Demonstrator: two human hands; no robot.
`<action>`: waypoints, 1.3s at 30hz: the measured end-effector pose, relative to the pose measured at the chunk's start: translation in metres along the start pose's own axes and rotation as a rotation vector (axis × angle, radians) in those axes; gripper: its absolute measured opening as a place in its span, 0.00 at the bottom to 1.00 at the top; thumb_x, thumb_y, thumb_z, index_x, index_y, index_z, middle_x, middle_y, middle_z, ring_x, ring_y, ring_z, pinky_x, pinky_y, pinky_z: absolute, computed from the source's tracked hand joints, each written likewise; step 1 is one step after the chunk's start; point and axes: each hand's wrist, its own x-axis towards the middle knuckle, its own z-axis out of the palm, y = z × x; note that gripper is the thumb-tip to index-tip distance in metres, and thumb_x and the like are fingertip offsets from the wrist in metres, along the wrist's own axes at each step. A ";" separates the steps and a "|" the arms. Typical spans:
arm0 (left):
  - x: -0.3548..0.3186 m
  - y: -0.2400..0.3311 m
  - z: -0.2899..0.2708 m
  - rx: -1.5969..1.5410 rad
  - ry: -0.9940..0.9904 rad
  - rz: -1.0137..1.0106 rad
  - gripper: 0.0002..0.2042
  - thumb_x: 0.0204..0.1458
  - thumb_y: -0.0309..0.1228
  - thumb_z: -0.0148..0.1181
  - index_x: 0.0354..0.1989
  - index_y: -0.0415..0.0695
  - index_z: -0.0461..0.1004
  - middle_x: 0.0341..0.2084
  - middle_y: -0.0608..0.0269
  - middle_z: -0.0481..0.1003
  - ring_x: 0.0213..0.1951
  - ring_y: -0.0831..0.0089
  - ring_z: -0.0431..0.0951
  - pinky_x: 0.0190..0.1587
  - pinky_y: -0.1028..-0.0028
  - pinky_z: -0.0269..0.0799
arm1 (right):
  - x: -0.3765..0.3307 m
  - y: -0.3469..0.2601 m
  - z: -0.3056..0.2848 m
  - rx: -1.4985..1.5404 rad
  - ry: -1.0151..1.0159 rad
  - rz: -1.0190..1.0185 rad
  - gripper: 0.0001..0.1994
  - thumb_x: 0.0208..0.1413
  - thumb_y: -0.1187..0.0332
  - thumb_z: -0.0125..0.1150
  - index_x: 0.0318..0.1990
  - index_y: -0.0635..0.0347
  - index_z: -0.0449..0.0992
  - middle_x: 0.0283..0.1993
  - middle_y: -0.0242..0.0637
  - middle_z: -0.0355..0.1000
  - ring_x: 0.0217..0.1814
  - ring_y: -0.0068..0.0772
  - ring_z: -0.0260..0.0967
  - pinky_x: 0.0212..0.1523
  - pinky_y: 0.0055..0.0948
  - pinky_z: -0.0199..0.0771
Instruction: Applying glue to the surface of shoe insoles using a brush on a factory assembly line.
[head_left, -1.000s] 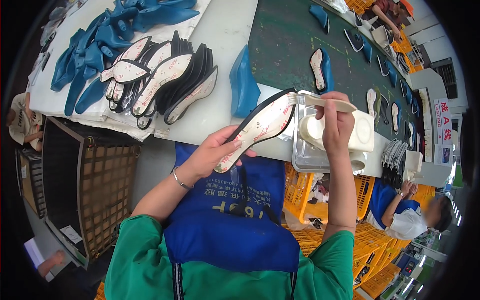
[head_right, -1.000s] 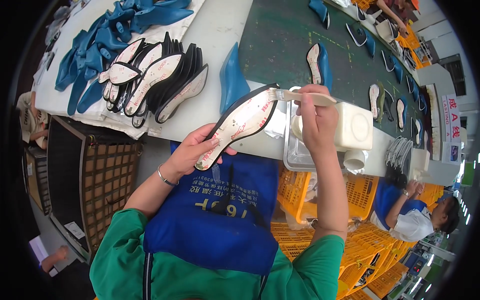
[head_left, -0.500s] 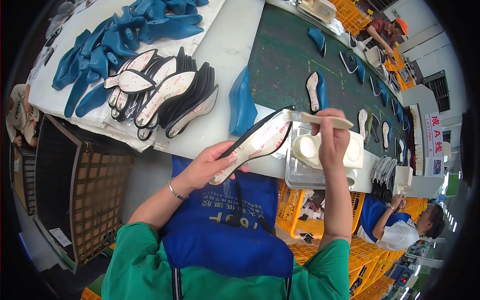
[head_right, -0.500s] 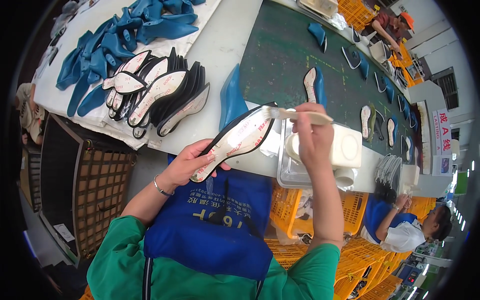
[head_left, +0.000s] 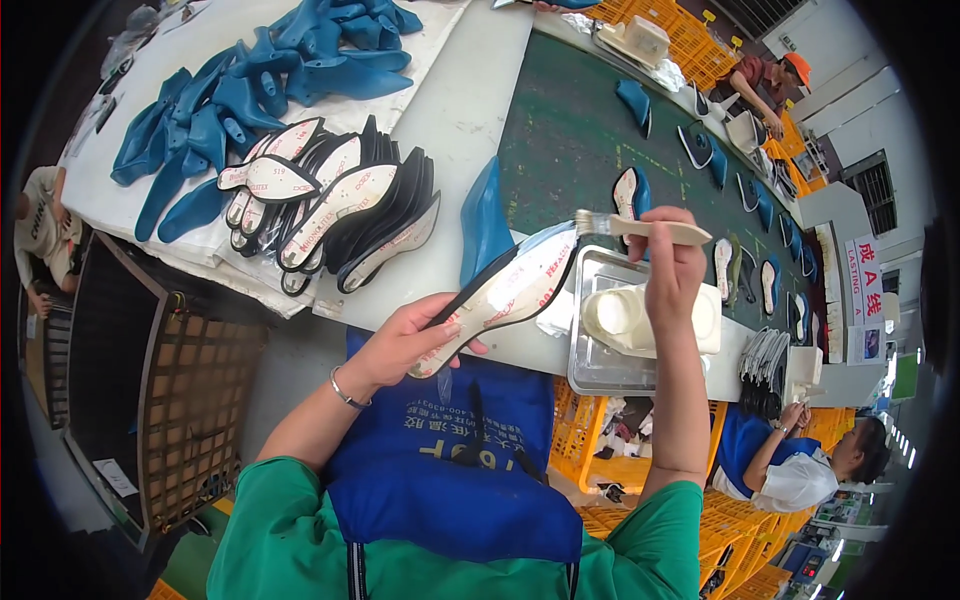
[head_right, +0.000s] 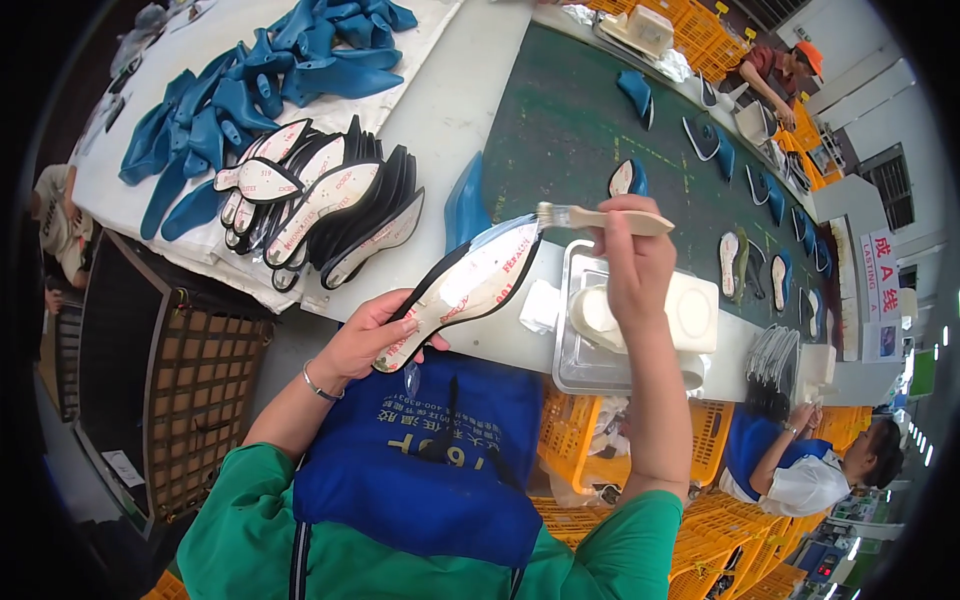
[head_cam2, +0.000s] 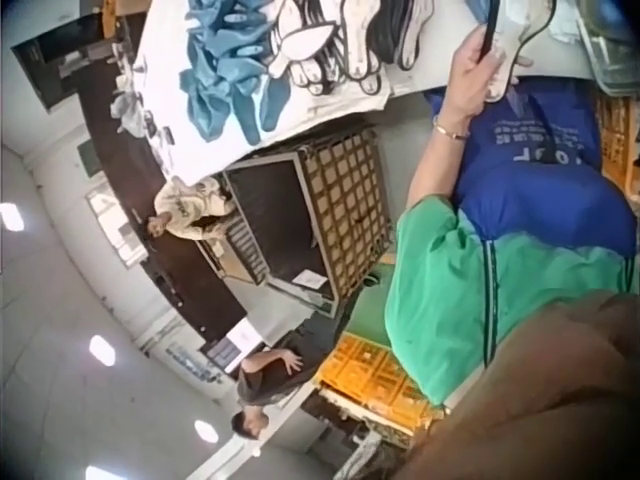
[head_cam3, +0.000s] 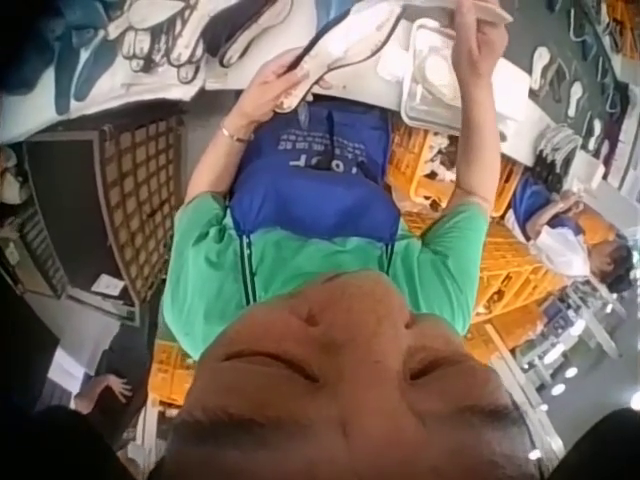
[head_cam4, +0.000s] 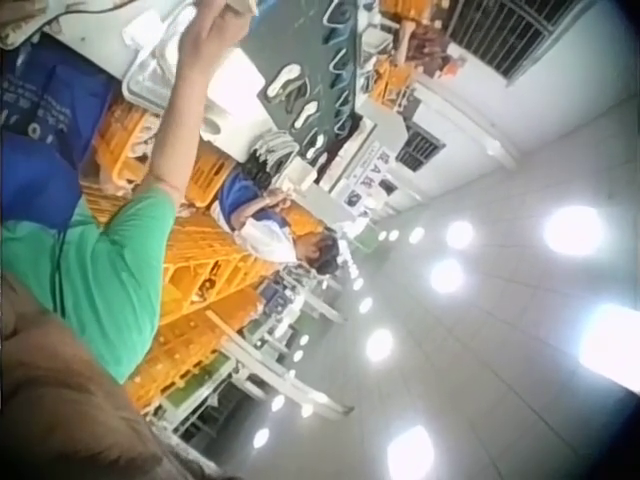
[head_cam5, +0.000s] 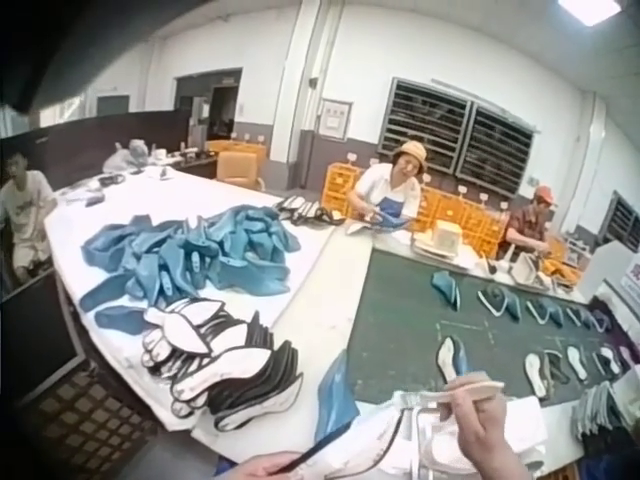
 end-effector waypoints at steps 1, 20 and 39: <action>0.000 0.000 -0.001 -0.012 0.006 -0.003 0.20 0.64 0.28 0.45 0.63 0.35 0.59 0.53 0.54 0.71 0.48 0.68 0.78 0.38 0.78 0.77 | -0.001 -0.001 -0.003 0.037 0.001 0.003 0.08 0.65 0.69 0.49 0.41 0.65 0.71 0.29 0.34 0.71 0.28 0.18 0.67 0.30 0.18 0.66; -0.005 -0.002 -0.007 -0.094 0.000 -0.006 0.21 0.63 0.28 0.47 0.63 0.35 0.58 0.54 0.51 0.70 0.48 0.65 0.78 0.39 0.77 0.78 | 0.021 -0.012 -0.003 -0.006 -0.158 -0.134 0.07 0.64 0.72 0.50 0.41 0.66 0.72 0.36 0.33 0.71 0.31 0.19 0.67 0.32 0.19 0.66; 0.016 0.001 0.018 -0.359 0.163 0.051 0.20 0.65 0.29 0.45 0.64 0.38 0.56 0.57 0.52 0.68 0.53 0.60 0.76 0.37 0.76 0.82 | -0.046 -0.011 0.055 -0.250 -0.145 -0.553 0.06 0.46 0.78 0.59 0.34 0.66 0.74 0.30 0.43 0.74 0.27 0.42 0.72 0.26 0.34 0.70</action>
